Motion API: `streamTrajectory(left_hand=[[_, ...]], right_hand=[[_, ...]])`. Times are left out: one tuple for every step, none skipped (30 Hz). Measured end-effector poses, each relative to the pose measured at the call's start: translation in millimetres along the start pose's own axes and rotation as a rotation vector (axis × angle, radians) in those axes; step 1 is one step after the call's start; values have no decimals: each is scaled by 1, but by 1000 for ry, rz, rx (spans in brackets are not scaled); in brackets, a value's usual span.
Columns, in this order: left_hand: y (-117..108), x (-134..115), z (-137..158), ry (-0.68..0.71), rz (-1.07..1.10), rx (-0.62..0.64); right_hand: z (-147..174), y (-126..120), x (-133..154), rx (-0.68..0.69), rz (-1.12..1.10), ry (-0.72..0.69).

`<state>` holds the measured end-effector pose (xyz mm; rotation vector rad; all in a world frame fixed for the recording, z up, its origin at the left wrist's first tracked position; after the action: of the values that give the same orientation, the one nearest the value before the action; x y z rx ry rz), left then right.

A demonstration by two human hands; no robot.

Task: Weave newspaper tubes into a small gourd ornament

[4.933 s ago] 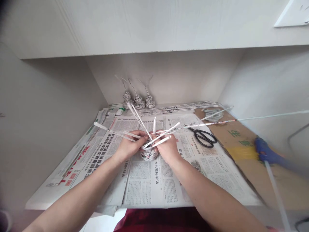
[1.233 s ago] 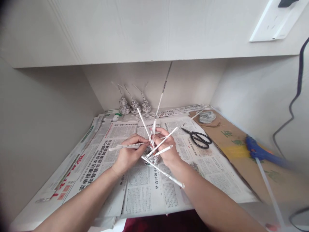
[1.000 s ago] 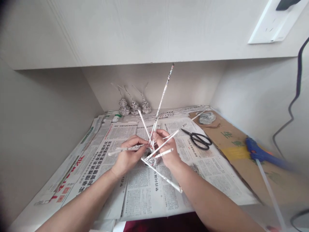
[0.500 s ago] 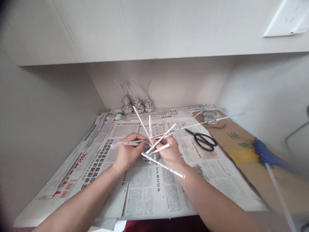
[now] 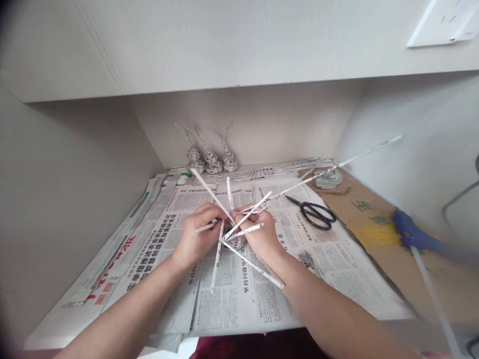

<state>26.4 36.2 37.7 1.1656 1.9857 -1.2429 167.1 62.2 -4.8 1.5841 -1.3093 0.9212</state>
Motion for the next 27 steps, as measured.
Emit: streamTrajectory(left_hand=[[0, 0, 0, -12, 3, 11], [0, 1, -1, -34, 7, 23], [0, 2, -1, -66, 14, 32], [0, 3, -2, -106, 29, 39], [-1, 5, -2, -152, 50, 46], [0, 7, -2, -201, 77, 56], [0, 9, -3, -246, 107, 66], [1, 11, -3, -282, 132, 76], [2, 11, -3, -305, 144, 83], [2, 11, -3, -314, 143, 84], [2, 11, -3, -312, 129, 80], [2, 10, -3, -305, 109, 68], [2, 10, -3, -297, 86, 54], [1, 9, -3, -292, 69, 42], [1, 10, -3, -292, 62, 31], [1, 10, -3, -295, 62, 25], [1, 10, -3, -298, 65, 21], [2, 11, -3, -298, 67, 18], [2, 10, -3, -294, 69, 13], [2, 10, -3, -287, 70, 2], [2, 9, -2, -275, 70, -13], [2, 9, -2, -263, 73, -27], [2, 9, -1, -256, 78, -40], [3, 10, -1, -255, 86, -53], [3, 11, 0, -265, 98, -63], [4, 14, 0, -284, 113, -68], [5, 16, 1, -310, 131, -66]], right_hand=[[0, -1, 0, -7, 19, -10], [0, -1, -1, -15, 32, -18], [1, -2, -2, -21, 38, -23], [1, -2, -3, -20, 38, -22], [2, -1, -4, -14, 32, -16], [2, -1, -5, -6, 28, -8], [3, -1, -6, -1, 28, -2], [3, -1, -7, 0, 32, 1], [3, -2, -7, -6, 38, 0], [2, -2, -7, -12, 45, -1], [2, -2, -6, -14, 52, 1], [1, -2, -6, -9, 59, 4], [1, -1, -5, 3, 65, 5], [0, 0, -4, 18, 69, 0], [0, 0, -2, 32, 75, -11], [-1, 1, 0, 43, 82, -30], [-1, 2, 3, 54, 92, -52], [-1, 3, 6, 67, 106, -73], [0, 4, 9, 80, 122, -92], [0, 5, 12, 95, 137, -111], [1, 6, 15, 107, 152, -132], [1, 7, 19, 117, 169, -150], [2, 8, 22, 121, 189, -162], [2, 7, 24, 120, 209, -167], [3, 7, 26, 119, 228, -164], [3, 7, 28, 120, 244, -159], [4, 7, 28, 124, 253, -157]])
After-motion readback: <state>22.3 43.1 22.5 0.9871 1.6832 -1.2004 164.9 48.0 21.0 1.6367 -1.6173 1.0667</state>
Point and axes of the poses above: each hand's wrist, its own z-axis away from the middle knuckle, its own y-axis out of the palm, x = y × z, the point moved 6 cm from there along -z, towards the middle knuckle, and after that the axes turned 15 degrees about -y, right-handed, at the moved point
